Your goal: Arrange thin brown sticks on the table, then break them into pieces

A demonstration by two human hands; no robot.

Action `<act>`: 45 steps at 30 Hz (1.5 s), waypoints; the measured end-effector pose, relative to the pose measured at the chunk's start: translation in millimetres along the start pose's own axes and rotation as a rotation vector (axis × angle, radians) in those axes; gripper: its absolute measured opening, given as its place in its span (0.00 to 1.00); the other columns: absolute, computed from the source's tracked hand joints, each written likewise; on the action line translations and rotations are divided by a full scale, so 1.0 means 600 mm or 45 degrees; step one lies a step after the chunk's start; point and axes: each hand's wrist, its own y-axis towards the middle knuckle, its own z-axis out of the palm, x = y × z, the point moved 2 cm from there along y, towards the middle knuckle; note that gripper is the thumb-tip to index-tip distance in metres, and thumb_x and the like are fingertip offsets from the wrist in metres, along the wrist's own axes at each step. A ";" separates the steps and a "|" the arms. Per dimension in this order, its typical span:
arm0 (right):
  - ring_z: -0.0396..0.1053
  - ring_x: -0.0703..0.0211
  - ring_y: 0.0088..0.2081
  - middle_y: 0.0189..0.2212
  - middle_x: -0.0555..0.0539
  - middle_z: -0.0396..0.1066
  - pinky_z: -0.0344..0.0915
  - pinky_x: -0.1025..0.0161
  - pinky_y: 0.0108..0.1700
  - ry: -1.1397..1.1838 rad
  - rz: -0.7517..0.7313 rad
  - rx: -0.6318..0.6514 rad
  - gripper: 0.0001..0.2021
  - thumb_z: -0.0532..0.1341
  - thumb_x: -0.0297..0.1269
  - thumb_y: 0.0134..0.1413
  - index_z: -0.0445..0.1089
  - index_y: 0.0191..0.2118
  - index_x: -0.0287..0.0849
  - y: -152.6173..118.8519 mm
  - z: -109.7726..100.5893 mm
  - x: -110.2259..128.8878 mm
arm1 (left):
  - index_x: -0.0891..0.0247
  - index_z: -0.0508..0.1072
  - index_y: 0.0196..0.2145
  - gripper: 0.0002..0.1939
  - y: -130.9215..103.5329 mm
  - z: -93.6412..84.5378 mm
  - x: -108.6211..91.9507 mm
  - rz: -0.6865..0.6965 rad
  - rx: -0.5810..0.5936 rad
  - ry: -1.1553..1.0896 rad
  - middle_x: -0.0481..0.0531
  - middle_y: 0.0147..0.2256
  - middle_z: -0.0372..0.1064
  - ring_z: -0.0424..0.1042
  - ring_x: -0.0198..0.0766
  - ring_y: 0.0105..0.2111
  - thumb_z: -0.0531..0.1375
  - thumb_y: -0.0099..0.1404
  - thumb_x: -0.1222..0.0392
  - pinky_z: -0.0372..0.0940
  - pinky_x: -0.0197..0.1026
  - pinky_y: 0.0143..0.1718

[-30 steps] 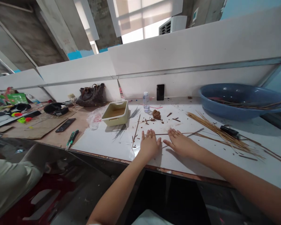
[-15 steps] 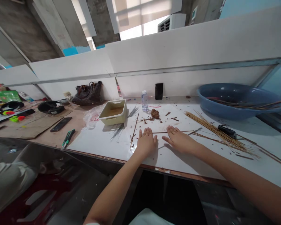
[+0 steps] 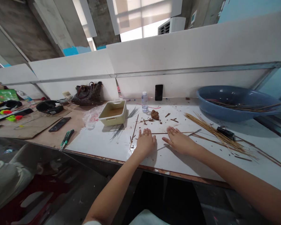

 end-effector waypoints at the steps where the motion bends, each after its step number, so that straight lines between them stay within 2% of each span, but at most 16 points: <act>1: 0.50 0.36 0.77 0.75 0.24 0.53 0.50 0.40 0.77 -0.003 0.000 0.000 0.43 0.42 0.61 0.76 0.52 0.78 0.25 0.000 -0.002 0.000 | 0.79 0.58 0.74 0.33 0.001 0.000 0.001 0.007 -0.002 -0.001 0.72 0.74 0.55 0.53 0.52 0.76 0.41 0.82 0.54 0.42 0.60 0.78; 6: 0.51 0.35 0.77 0.75 0.25 0.53 0.52 0.38 0.76 -0.028 -0.082 -0.088 0.45 0.45 0.63 0.75 0.53 0.78 0.26 -0.056 0.033 0.007 | 0.78 0.57 0.75 0.33 -0.056 0.012 0.002 0.054 -0.040 0.009 0.71 0.75 0.53 0.51 0.53 0.77 0.42 0.82 0.54 0.43 0.59 0.78; 8: 0.52 0.35 0.77 0.75 0.25 0.54 0.53 0.37 0.76 -0.016 -0.091 -0.105 0.44 0.46 0.62 0.75 0.52 0.78 0.28 -0.068 0.043 0.005 | 0.77 0.57 0.75 0.33 -0.067 0.017 0.003 0.073 -0.034 0.017 0.70 0.75 0.53 0.51 0.52 0.77 0.42 0.82 0.54 0.44 0.58 0.77; 11: 0.52 0.35 0.76 0.75 0.27 0.55 0.54 0.35 0.75 0.004 -0.077 -0.041 0.41 0.45 0.60 0.76 0.52 0.79 0.31 -0.045 0.033 -0.005 | 0.77 0.58 0.75 0.32 -0.044 0.014 0.008 0.064 -0.002 0.020 0.71 0.74 0.54 0.52 0.53 0.77 0.43 0.82 0.54 0.45 0.59 0.77; 14: 0.50 0.35 0.77 0.75 0.25 0.52 0.53 0.35 0.75 0.008 -0.054 0.007 0.41 0.44 0.58 0.77 0.50 0.79 0.28 -0.009 0.009 -0.014 | 0.79 0.57 0.75 0.32 -0.007 0.004 0.011 0.024 0.014 0.011 0.73 0.74 0.54 0.52 0.53 0.77 0.43 0.82 0.56 0.45 0.61 0.77; 16: 0.48 0.36 0.78 0.76 0.25 0.51 0.51 0.36 0.76 0.008 -0.055 0.004 0.40 0.42 0.57 0.78 0.50 0.78 0.27 -0.006 0.004 -0.016 | 0.79 0.56 0.75 0.32 -0.004 0.000 0.011 0.014 0.015 0.009 0.73 0.75 0.53 0.50 0.53 0.77 0.43 0.81 0.58 0.44 0.61 0.77; 21: 0.48 0.36 0.78 0.77 0.28 0.50 0.52 0.37 0.76 0.030 -0.115 -0.095 0.43 0.44 0.62 0.76 0.48 0.79 0.31 -0.071 0.038 -0.008 | 0.78 0.56 0.76 0.33 -0.066 0.007 0.008 0.032 0.015 0.015 0.69 0.76 0.50 0.48 0.53 0.78 0.43 0.81 0.58 0.43 0.60 0.78; 23: 0.50 0.35 0.77 0.76 0.27 0.50 0.53 0.36 0.76 0.022 -0.107 -0.111 0.44 0.43 0.64 0.75 0.49 0.79 0.30 -0.085 0.047 -0.005 | 0.77 0.57 0.76 0.32 -0.079 0.008 0.010 0.039 0.014 0.013 0.67 0.76 0.50 0.45 0.54 0.78 0.43 0.81 0.58 0.42 0.61 0.78; 25: 0.50 0.36 0.77 0.76 0.26 0.52 0.53 0.37 0.76 0.006 -0.090 -0.083 0.44 0.42 0.64 0.75 0.52 0.78 0.29 -0.076 0.042 -0.005 | 0.75 0.58 0.75 0.32 -0.070 0.005 0.013 0.024 0.018 0.005 0.66 0.76 0.51 0.43 0.56 0.79 0.44 0.80 0.58 0.40 0.65 0.78; 30: 0.51 0.36 0.77 0.75 0.26 0.55 0.52 0.37 0.76 0.004 -0.051 -0.011 0.40 0.42 0.58 0.77 0.54 0.78 0.30 -0.012 0.008 -0.013 | 0.67 0.58 0.77 0.32 -0.016 -0.005 0.021 -0.044 0.005 -0.005 0.63 0.76 0.54 0.43 0.64 0.78 0.46 0.78 0.59 0.41 0.74 0.75; 33: 0.49 0.35 0.77 0.75 0.25 0.53 0.50 0.36 0.76 0.006 -0.050 -0.030 0.41 0.43 0.59 0.77 0.52 0.78 0.28 -0.014 0.013 -0.014 | 0.66 0.57 0.77 0.33 -0.027 -0.002 0.021 -0.048 -0.021 -0.002 0.60 0.76 0.52 0.40 0.63 0.79 0.46 0.78 0.59 0.39 0.73 0.76; 37: 0.50 0.36 0.77 0.76 0.24 0.52 0.51 0.39 0.77 -0.013 -0.056 -0.084 0.45 0.43 0.63 0.75 0.53 0.77 0.26 -0.064 0.036 -0.006 | 0.69 0.57 0.77 0.33 -0.077 0.009 0.021 -0.014 -0.050 -0.008 0.59 0.77 0.52 0.39 0.61 0.79 0.44 0.79 0.57 0.37 0.71 0.77; 39: 0.50 0.36 0.77 0.76 0.24 0.51 0.51 0.41 0.77 -0.023 -0.066 -0.074 0.47 0.42 0.64 0.75 0.53 0.77 0.23 -0.077 0.040 -0.004 | 0.69 0.58 0.77 0.33 -0.089 0.010 0.022 0.000 -0.055 -0.010 0.59 0.76 0.52 0.39 0.60 0.79 0.43 0.80 0.57 0.37 0.70 0.77; 41: 0.50 0.36 0.77 0.75 0.24 0.52 0.50 0.41 0.77 -0.022 -0.083 -0.051 0.46 0.42 0.64 0.75 0.54 0.77 0.24 -0.071 0.034 -0.005 | 0.68 0.57 0.77 0.33 -0.082 0.007 0.024 -0.011 -0.040 -0.009 0.60 0.76 0.52 0.40 0.60 0.79 0.44 0.79 0.57 0.39 0.70 0.77; 45: 0.51 0.36 0.77 0.75 0.27 0.55 0.52 0.38 0.76 -0.022 -0.059 -0.022 0.44 0.40 0.63 0.76 0.55 0.77 0.30 -0.024 0.013 -0.017 | 0.68 0.56 0.77 0.33 -0.041 -0.004 0.026 -0.034 -0.005 -0.012 0.61 0.76 0.53 0.42 0.60 0.79 0.44 0.79 0.58 0.41 0.71 0.76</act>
